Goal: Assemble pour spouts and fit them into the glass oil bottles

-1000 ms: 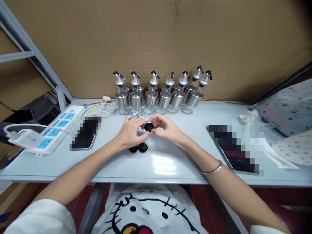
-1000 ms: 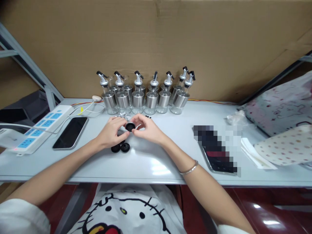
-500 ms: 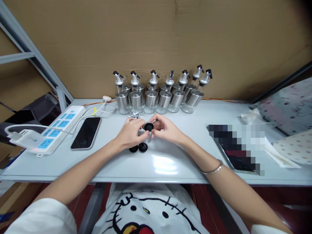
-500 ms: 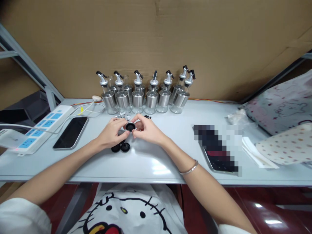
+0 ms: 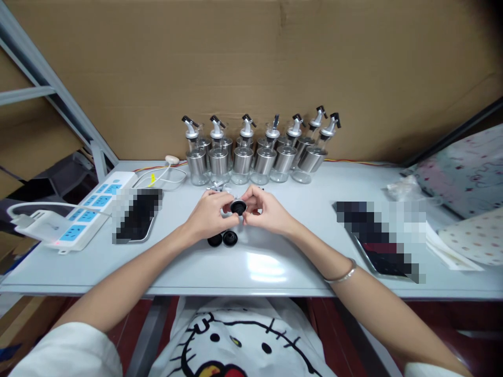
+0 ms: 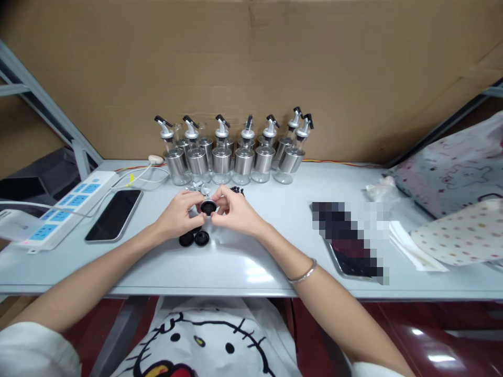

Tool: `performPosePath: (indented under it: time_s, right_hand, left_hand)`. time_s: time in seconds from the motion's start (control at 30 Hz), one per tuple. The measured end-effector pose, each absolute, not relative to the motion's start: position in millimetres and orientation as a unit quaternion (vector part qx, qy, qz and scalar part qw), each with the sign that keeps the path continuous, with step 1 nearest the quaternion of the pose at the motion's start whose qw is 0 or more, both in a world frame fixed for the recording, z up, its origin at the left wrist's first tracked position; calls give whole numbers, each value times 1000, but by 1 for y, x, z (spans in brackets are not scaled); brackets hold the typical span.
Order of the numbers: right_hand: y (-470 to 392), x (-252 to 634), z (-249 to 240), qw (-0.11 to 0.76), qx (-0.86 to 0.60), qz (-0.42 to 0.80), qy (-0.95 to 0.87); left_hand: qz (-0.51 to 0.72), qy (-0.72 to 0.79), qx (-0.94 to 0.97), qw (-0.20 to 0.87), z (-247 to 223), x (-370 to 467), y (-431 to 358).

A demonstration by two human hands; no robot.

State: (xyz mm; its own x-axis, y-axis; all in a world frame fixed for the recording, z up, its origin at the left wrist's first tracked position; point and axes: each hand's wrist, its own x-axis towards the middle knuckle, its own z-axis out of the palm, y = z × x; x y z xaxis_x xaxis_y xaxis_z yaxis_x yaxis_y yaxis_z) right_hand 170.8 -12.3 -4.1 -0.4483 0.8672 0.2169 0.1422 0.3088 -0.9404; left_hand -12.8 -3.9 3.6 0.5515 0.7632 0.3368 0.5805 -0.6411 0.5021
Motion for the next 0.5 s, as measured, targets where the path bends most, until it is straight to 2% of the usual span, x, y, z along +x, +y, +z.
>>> performPosePath:
  time_s: [0.2, 0.5]
  right_hand:
    - [-13, 170, -1, 373, -358, 501, -694]
    - [-13, 171, 0, 377, -364, 480, -704]
  left_hand:
    - [283, 380, 864, 168, 4, -13, -4]
    - [273, 391, 862, 173, 3, -12, -6]
